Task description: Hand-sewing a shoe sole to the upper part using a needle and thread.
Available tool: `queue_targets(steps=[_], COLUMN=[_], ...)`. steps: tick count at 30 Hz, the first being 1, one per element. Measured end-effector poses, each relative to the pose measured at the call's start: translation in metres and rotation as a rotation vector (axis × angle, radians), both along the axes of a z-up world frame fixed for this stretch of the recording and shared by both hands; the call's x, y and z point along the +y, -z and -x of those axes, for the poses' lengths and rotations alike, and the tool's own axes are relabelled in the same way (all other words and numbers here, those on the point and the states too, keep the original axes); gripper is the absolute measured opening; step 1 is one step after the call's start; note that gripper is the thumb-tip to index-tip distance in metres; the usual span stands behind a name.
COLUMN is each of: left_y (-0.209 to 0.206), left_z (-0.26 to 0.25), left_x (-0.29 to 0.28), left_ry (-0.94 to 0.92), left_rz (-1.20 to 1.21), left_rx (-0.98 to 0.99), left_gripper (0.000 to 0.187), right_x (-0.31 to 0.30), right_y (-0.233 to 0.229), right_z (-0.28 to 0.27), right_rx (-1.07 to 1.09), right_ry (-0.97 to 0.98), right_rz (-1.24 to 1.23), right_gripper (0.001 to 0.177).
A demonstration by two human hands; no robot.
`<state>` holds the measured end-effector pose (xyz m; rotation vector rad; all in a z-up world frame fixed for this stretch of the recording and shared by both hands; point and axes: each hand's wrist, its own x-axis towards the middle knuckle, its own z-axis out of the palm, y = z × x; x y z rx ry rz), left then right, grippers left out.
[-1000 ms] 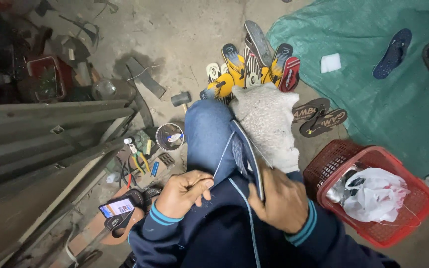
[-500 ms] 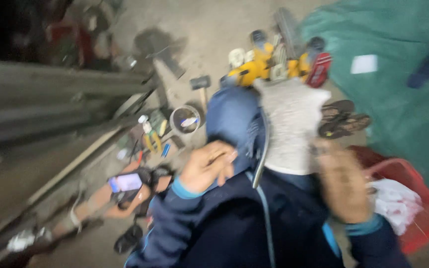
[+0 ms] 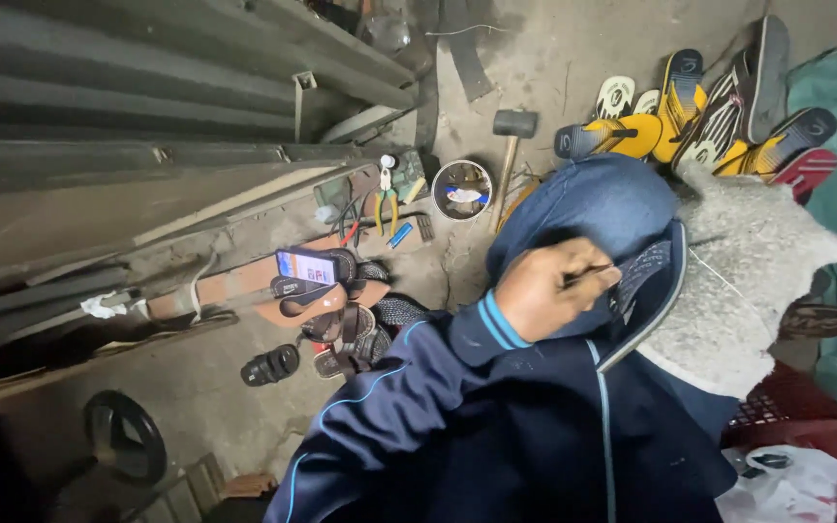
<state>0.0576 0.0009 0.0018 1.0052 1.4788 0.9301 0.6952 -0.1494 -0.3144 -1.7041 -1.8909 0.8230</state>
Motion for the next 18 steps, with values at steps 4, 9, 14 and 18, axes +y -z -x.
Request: queue_targets(steps=[4,9,14,18], left_y=[-0.001,0.009,0.007,0.006], left_z=[0.011,0.02,0.03,0.035], left_x=[-0.014,-0.017,-0.021,-0.024], left_ry=[-0.093,-0.149,-0.074,0.02], left_rz=[-0.028,0.104,0.065,-0.047], left_rx=[-0.065,-0.136,-0.049,-0.061], left_gripper=[0.006,0.019,0.012,0.013], right_x=[0.062,0.161,0.192,0.197], right_y=[-0.13,-0.337,-0.339,-0.315], right_z=[0.149,0.373,0.424,0.437], right_rx=[-0.114,-0.185,-0.102,-0.202], right_ry=[0.151,-0.142,-0.191,-0.216], right_rz=[-0.055,-0.385,-0.517,-0.546], right_gripper=[0.045,0.017,0.017,0.011])
